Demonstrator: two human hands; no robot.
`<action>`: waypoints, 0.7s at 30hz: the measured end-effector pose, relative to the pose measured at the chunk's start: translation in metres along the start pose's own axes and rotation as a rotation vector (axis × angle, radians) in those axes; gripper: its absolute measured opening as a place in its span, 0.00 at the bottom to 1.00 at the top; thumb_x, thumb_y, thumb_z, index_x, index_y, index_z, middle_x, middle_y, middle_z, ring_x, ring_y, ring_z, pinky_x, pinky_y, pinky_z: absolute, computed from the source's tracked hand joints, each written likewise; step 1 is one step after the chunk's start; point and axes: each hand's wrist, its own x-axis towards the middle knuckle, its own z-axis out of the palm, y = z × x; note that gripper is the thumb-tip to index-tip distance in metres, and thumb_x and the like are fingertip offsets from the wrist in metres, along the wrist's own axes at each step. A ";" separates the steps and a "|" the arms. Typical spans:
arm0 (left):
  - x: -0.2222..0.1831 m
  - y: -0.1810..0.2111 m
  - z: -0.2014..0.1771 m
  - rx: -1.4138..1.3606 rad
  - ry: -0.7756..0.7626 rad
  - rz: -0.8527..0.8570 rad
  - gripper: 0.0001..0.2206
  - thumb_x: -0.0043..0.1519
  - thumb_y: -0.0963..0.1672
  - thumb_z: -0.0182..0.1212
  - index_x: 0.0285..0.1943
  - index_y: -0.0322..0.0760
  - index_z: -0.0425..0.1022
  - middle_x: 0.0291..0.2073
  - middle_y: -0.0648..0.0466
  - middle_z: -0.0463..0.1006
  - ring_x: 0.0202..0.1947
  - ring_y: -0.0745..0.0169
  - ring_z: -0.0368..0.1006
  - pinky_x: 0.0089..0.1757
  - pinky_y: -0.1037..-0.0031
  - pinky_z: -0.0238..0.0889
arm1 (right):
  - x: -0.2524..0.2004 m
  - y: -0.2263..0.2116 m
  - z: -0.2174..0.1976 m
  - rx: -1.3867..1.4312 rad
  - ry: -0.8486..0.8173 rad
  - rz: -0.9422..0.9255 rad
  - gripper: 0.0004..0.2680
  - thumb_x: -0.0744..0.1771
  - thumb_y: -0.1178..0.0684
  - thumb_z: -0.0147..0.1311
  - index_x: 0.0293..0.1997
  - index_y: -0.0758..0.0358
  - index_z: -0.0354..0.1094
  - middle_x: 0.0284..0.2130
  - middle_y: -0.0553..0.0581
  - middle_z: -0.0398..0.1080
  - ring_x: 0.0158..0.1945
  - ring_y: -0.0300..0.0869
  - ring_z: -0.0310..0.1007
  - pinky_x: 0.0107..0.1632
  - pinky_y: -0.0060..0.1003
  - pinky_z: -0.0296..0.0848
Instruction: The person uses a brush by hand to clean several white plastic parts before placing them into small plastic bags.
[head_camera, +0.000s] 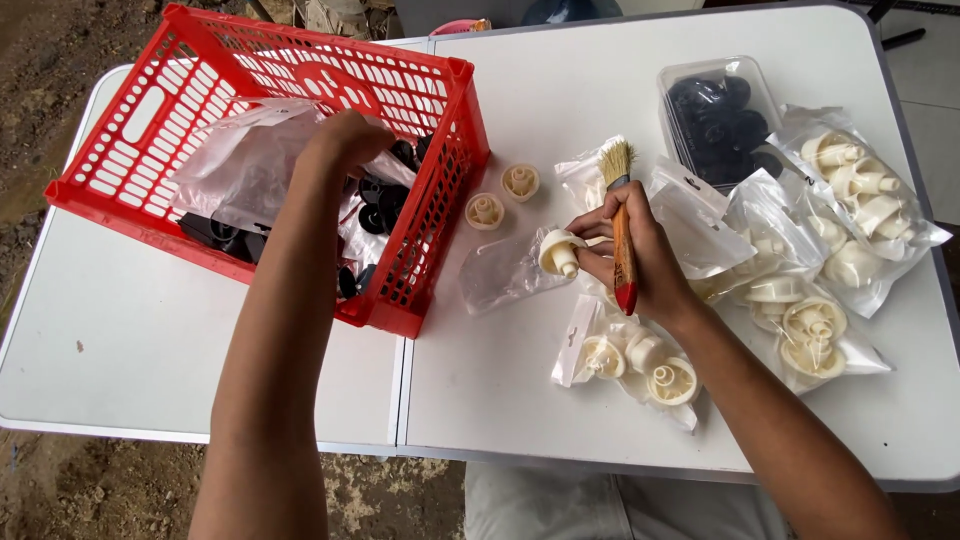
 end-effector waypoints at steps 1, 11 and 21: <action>-0.001 -0.004 -0.010 0.001 0.003 0.001 0.11 0.67 0.46 0.53 0.45 0.31 0.73 0.43 0.43 0.80 0.38 0.50 0.78 0.36 0.66 0.72 | -0.002 -0.001 -0.001 0.001 0.001 -0.003 0.17 0.63 0.61 0.59 0.43 0.55 0.45 0.45 0.67 0.75 0.48 0.49 0.80 0.52 0.42 0.79; -0.168 0.018 -0.038 -0.739 0.192 0.760 0.08 0.69 0.46 0.64 0.39 0.38 0.80 0.33 0.63 0.81 0.30 0.81 0.72 0.31 0.85 0.66 | -0.007 -0.013 -0.021 0.200 0.043 -0.076 0.19 0.63 0.66 0.58 0.43 0.55 0.44 0.43 0.69 0.74 0.46 0.48 0.78 0.53 0.39 0.76; -0.177 0.040 0.028 1.161 0.931 0.744 0.09 0.53 0.40 0.64 0.34 0.55 0.76 0.20 0.72 0.66 0.19 0.76 0.65 0.21 0.79 0.51 | -0.010 0.019 -0.040 0.325 0.053 -0.105 0.21 0.64 0.70 0.57 0.47 0.54 0.41 0.38 0.66 0.72 0.43 0.42 0.74 0.45 0.33 0.76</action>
